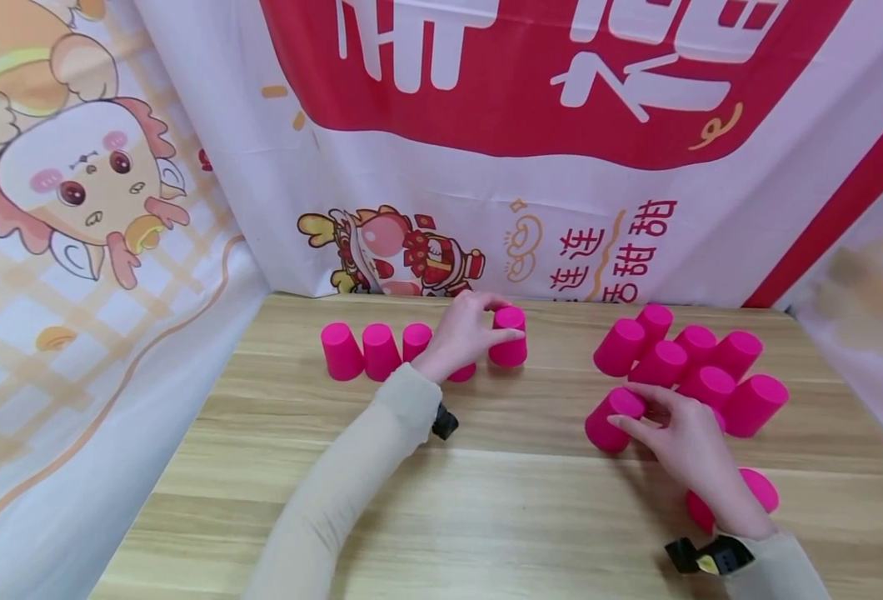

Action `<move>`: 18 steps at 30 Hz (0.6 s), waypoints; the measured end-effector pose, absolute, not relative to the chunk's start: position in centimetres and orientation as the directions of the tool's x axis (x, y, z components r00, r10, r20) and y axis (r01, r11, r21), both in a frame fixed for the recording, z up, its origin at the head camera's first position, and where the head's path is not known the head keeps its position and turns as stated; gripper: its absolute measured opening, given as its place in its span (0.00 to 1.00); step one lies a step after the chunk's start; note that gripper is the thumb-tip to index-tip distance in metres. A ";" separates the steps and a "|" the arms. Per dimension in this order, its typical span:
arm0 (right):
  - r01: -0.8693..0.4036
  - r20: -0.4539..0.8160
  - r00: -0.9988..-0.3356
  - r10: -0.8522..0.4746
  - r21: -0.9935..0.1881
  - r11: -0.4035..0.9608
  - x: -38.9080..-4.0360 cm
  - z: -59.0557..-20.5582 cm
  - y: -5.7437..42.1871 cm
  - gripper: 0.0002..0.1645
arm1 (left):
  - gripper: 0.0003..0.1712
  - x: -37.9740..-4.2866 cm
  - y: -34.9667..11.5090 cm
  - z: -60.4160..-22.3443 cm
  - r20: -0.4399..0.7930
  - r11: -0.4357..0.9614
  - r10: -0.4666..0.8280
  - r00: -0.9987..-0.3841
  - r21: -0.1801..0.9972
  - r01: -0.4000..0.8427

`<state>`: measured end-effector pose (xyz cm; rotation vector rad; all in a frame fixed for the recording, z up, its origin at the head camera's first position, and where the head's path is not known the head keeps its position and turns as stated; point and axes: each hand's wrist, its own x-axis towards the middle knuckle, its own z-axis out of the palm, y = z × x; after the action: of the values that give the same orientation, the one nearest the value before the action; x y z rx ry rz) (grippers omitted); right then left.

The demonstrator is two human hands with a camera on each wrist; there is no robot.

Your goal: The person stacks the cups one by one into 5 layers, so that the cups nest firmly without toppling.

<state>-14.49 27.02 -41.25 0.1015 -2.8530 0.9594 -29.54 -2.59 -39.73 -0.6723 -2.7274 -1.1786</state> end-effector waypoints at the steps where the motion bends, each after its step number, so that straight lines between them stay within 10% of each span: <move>1: -0.104 0.143 -0.989 -0.022 -0.598 0.795 -14.5 -41.3 27.0 0.41 | 0.31 -29.5 -2.7 -39.8 0.247 0.610 0.360 -0.900 0.667 0.428; 18: -0.098 0.139 -0.990 -0.015 -0.613 0.784 -14.4 -41.2 27.0 0.41 | 0.27 -29.2 -3.6 -41.1 0.219 0.682 0.390 -0.894 0.583 0.441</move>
<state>-14.39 26.96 -41.19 0.0900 -2.8466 0.9880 -29.23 -3.58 -41.11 -0.6956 -2.8099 -1.0056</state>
